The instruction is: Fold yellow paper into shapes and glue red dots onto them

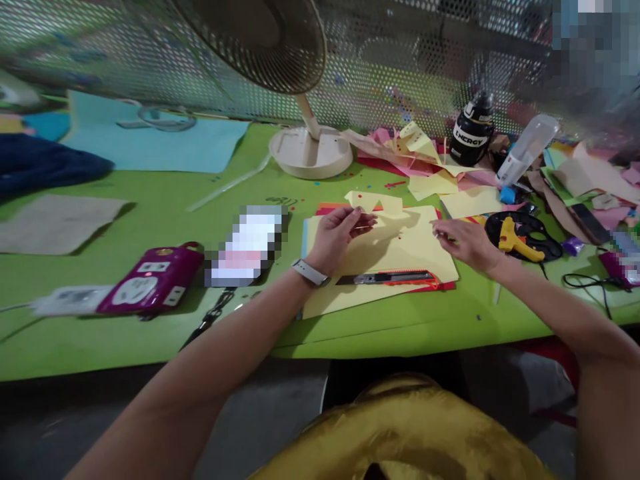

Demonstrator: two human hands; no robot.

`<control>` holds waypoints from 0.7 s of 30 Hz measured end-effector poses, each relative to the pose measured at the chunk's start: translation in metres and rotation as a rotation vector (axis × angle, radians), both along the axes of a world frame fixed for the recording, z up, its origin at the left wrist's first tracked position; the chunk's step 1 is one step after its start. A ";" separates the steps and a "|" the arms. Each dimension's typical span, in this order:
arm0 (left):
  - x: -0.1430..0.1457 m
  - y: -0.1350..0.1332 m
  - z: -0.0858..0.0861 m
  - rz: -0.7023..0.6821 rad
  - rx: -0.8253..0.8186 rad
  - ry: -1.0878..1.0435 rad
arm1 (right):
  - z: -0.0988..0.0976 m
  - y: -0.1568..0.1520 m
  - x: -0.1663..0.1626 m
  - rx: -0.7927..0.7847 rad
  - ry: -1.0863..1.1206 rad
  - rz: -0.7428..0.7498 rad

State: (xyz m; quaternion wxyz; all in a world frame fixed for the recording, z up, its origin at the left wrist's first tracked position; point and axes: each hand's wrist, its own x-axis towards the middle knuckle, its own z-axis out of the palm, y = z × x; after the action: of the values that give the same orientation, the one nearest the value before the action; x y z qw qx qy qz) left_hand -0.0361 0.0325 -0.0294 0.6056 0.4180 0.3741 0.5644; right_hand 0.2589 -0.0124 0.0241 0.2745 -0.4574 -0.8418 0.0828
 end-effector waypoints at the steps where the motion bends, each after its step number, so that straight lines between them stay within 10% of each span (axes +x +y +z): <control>1: 0.000 0.000 0.000 0.000 0.004 0.002 | 0.002 -0.004 -0.006 0.003 0.147 -0.107; 5: 0.001 -0.001 0.001 0.001 -0.005 0.034 | 0.001 -0.011 -0.027 -0.191 0.461 -0.215; 21: 0.001 -0.004 0.005 -0.015 -0.007 0.048 | -0.011 0.014 -0.014 -0.598 0.414 -0.350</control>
State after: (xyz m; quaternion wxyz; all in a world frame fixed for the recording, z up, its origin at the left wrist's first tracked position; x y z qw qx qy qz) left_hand -0.0346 0.0289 -0.0243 0.6019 0.4323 0.3874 0.5484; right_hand 0.2454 0.0013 0.0134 0.3033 -0.6271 -0.6168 0.3664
